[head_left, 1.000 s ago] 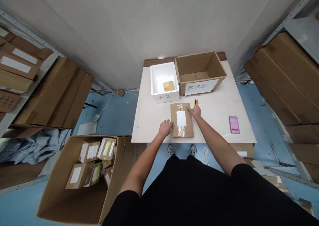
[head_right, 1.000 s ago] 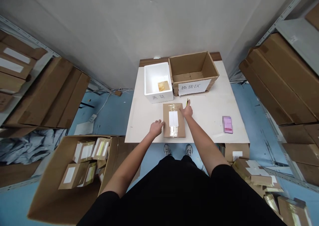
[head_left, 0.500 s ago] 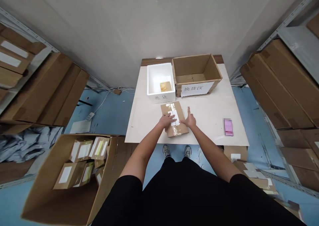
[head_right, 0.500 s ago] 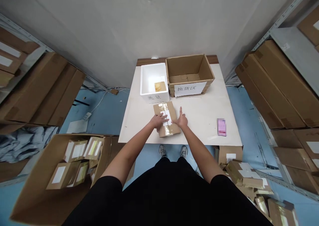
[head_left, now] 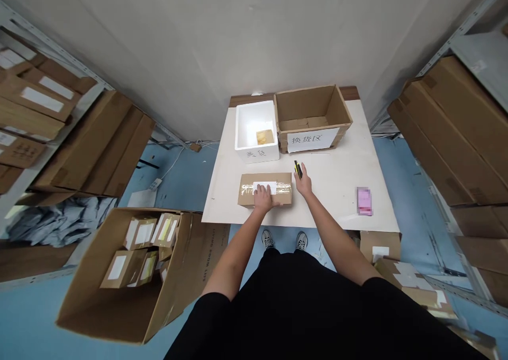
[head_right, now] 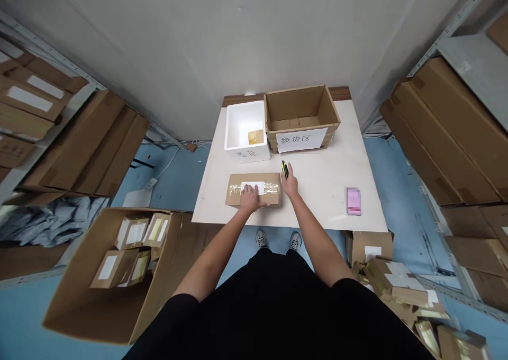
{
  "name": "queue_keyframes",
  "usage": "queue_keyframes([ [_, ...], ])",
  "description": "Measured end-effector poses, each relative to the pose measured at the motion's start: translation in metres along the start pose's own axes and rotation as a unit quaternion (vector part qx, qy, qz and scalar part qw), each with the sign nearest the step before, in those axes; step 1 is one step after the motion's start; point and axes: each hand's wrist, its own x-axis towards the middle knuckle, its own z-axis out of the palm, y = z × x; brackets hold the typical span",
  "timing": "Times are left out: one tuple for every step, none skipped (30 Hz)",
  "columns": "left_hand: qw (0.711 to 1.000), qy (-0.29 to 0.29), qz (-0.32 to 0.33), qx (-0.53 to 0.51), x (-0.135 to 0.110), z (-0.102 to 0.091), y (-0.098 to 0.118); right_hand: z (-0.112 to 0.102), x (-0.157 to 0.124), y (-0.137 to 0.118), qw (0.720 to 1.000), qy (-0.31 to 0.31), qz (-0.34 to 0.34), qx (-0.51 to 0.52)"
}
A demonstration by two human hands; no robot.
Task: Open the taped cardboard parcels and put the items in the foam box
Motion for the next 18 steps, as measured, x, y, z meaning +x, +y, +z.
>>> queue_keyframes([
  [1.0, -0.004, -0.002, -0.017, 0.0, 0.0, 0.003, -0.009, -0.01, 0.016, 0.999, -0.019, 0.01, 0.045],
  [0.999, -0.014, -0.002, -0.032, 0.0, 0.001, 0.005, -0.017, -0.02, 0.03, 0.995, -0.041, 0.025, 0.085],
  [0.999, -0.027, -0.001, -0.043, 0.001, 0.001, 0.007, -0.022, -0.03, 0.043, 0.99, -0.061, 0.039, 0.122],
  [0.998, -0.039, 0.0, -0.05, 0.002, 0.001, 0.008, -0.025, -0.039, 0.053, 0.983, -0.08, 0.054, 0.154],
  [0.997, -0.049, -0.001, -0.054, 0.003, 0.002, 0.009, -0.027, -0.047, 0.06, 0.977, -0.097, 0.067, 0.18],
  [0.997, -0.057, -0.002, -0.055, 0.005, 0.002, 0.009, -0.026, -0.054, 0.064, 0.97, -0.11, 0.077, 0.201],
  [0.997, -0.063, -0.004, -0.054, 0.006, 0.001, 0.009, -0.025, -0.059, 0.066, 0.965, -0.122, 0.085, 0.217],
  [0.996, -0.067, -0.006, -0.055, 0.008, 0.001, 0.009, -0.023, -0.063, 0.066, 0.961, -0.13, 0.089, 0.226],
  [0.996, -0.072, -0.009, -0.057, 0.01, 0.0, 0.009, -0.022, -0.065, 0.065, 0.959, -0.135, 0.091, 0.231],
  [0.995, -0.077, -0.012, -0.059, 0.012, -0.001, 0.009, -0.021, -0.066, 0.063, 0.959, -0.139, 0.089, 0.231],
  [0.995, -0.081, -0.015, -0.062, 0.014, -0.002, 0.009, -0.021, -0.066, 0.06, 0.96, -0.141, 0.086, 0.228],
  [0.994, -0.082, -0.016, -0.064, 0.015, -0.002, 0.009, -0.02, -0.066, 0.058, 0.961, -0.143, 0.083, 0.222],
  [0.994, -0.081, -0.017, -0.065, 0.015, -0.003, 0.009, -0.02, -0.064, 0.056, 0.962, -0.145, 0.08, 0.215],
  [0.995, -0.08, -0.016, -0.065, 0.015, -0.003, 0.009, -0.021, -0.063, 0.054, 0.964, -0.148, 0.08, 0.207],
  [0.995, -0.077, -0.015, -0.064, 0.015, -0.002, 0.009, -0.02, -0.062, 0.052, 0.965, -0.151, 0.082, 0.2],
  [0.995, -0.076, -0.015, -0.063, 0.015, -0.001, 0.009, -0.02, -0.06, 0.05, 0.965, -0.152, 0.085, 0.193],
  [0.995, -0.076, -0.015, -0.061, 0.014, -0.001, 0.009, -0.019, -0.059, 0.049, 0.966, -0.154, 0.09, 0.189],
  [0.995, -0.077, -0.016, -0.06, 0.014, 0.0, 0.009, -0.018, -0.058, 0.048, 0.965, -0.155, 0.094, 0.188],
])
